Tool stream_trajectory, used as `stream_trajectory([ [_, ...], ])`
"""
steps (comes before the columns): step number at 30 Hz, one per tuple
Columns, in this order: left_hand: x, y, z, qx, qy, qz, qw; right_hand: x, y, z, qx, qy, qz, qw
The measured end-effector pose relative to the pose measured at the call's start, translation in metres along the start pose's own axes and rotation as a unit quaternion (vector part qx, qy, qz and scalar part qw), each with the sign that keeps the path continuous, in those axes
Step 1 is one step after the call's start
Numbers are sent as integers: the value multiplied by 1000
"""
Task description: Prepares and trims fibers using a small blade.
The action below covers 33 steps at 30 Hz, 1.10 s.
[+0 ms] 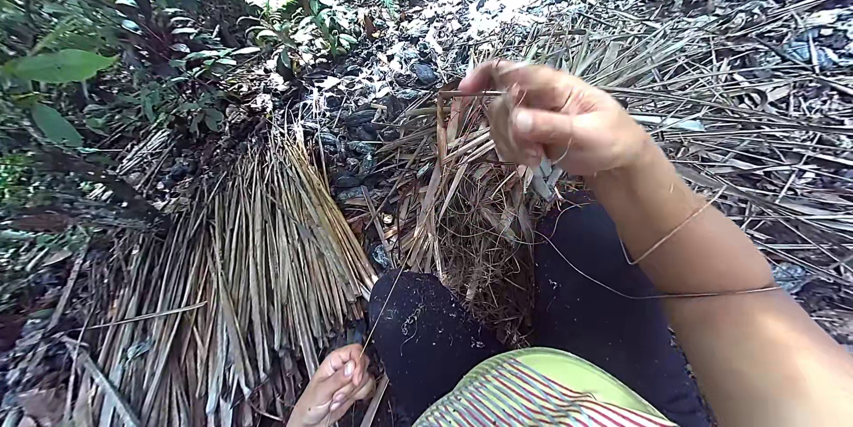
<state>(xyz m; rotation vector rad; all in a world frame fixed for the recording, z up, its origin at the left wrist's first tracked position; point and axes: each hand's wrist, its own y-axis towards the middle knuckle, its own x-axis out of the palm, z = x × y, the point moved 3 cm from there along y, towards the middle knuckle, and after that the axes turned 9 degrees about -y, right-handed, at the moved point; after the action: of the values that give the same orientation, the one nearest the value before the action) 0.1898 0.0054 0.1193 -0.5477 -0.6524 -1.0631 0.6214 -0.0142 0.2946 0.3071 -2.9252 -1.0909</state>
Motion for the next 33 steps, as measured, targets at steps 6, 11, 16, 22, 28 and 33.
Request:
stream_trajectory([
  [6,16,7,5,87,134,123,979,-34,-12,-29,-1,-103,144,984],
  [11,53,31,1,195,301,190,914,35,-49,0,146,-169,105,969],
  [16,76,45,-6,232,405,152,871,62,-48,21,184,-72,32,980],
  [22,70,43,-2,258,461,144,837,28,-41,5,130,6,61,990],
  [28,61,29,2,224,449,163,850,-13,-35,-14,55,-64,111,990],
  [33,54,22,3,206,418,158,871,-28,-30,-20,21,-76,126,989],
])
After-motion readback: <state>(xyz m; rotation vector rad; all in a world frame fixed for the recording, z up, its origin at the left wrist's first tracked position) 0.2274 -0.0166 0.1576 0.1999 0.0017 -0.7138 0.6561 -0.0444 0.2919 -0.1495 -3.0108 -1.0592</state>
